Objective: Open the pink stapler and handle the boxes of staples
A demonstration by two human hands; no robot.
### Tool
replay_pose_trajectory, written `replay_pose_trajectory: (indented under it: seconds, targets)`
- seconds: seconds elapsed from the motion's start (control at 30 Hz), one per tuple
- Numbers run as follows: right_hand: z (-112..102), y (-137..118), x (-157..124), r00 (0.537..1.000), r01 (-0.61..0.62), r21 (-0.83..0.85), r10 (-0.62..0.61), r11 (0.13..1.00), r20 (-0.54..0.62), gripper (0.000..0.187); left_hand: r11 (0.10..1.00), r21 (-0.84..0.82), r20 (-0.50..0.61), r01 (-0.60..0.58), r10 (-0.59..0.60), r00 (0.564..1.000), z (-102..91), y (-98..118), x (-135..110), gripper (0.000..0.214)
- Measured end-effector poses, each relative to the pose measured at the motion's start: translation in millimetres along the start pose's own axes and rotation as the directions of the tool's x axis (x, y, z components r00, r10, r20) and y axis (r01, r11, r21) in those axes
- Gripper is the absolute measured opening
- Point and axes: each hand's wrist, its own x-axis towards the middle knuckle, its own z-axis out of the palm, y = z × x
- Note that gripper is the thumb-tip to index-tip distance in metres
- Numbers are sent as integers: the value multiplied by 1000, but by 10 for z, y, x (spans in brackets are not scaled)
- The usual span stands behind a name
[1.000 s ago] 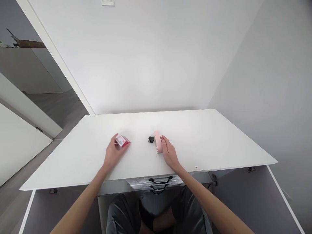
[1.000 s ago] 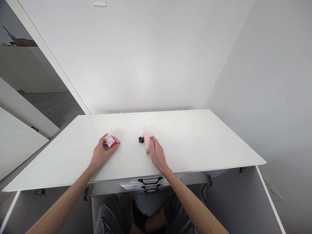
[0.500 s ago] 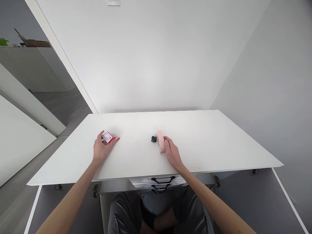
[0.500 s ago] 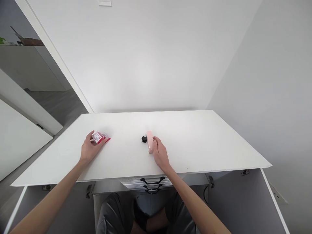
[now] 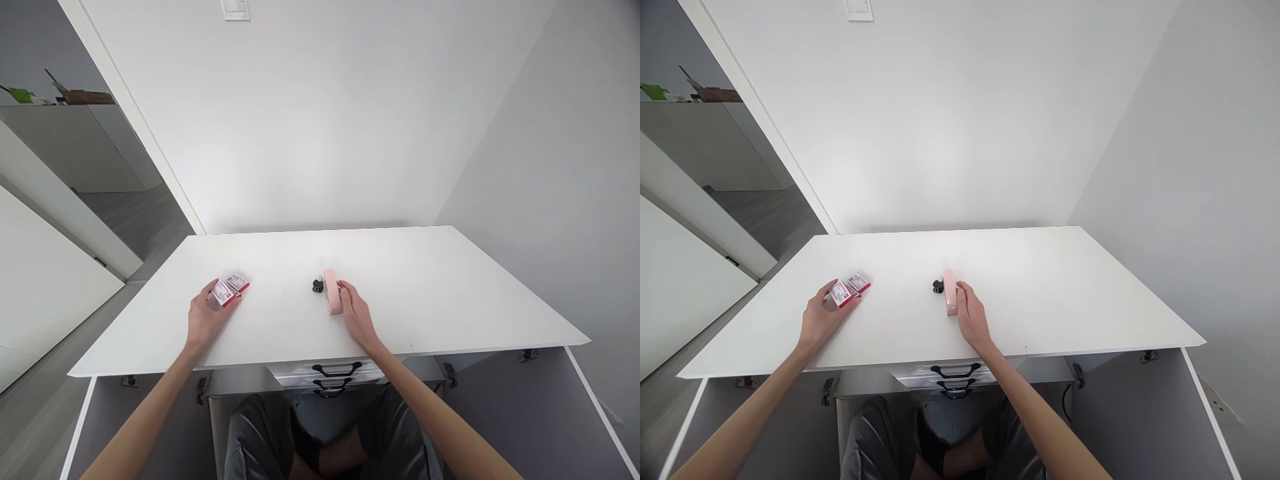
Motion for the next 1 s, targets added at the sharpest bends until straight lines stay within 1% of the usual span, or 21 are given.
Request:
replay_pose_trajectory:
  seconds: [0.13,0.2,0.3,0.4,0.5,0.57,0.67,0.77,0.83,0.9,0.97,1.0]
  targets:
    - [2,13,3,1000,-1,4,1,1000,-3,56,999,13,-29,43,-43,999,-99,-59,-99,95]
    - [4,17,5,1000,2,-1,-2,1000,-2,56,999,32,-37,36,-35,999,-130,-98,-128,92]
    - [5,19,3,1000,3,-2,-3,1000,-2,56,996,83,-14,-27,28,999,-122,-143,-139,92]
    - [4,23,-2,1000,3,6,-3,1000,-4,56,980,160,16,-122,121,993,-53,-167,-136,91]
    - [3,28,-3,1000,2,7,-2,1000,-5,56,934,250,61,-257,249,967,43,-178,-126,78]
    - [4,27,-4,1000,3,7,-3,1000,-3,56,899,296,104,-323,306,946,101,-177,-96,70]
    - [13,19,-9,1000,14,31,-15,999,23,55,865,330,156,-378,345,926,167,-157,8,60]
    - [28,17,-15,996,45,19,-47,999,70,59,865,338,177,-370,328,928,216,-126,151,57]
    - [37,26,-13,993,83,-27,-81,996,82,65,872,345,161,-347,309,937,244,-112,229,57]
    - [44,44,-7,991,119,-67,-114,991,77,67,872,363,117,-328,307,945,265,-104,274,56]
    - [48,67,3,988,142,-88,-136,986,70,65,859,383,58,-340,344,937,279,-89,278,56]
    - [50,78,9,988,149,-96,-143,984,63,63,847,386,39,-365,380,924,286,-71,266,55]
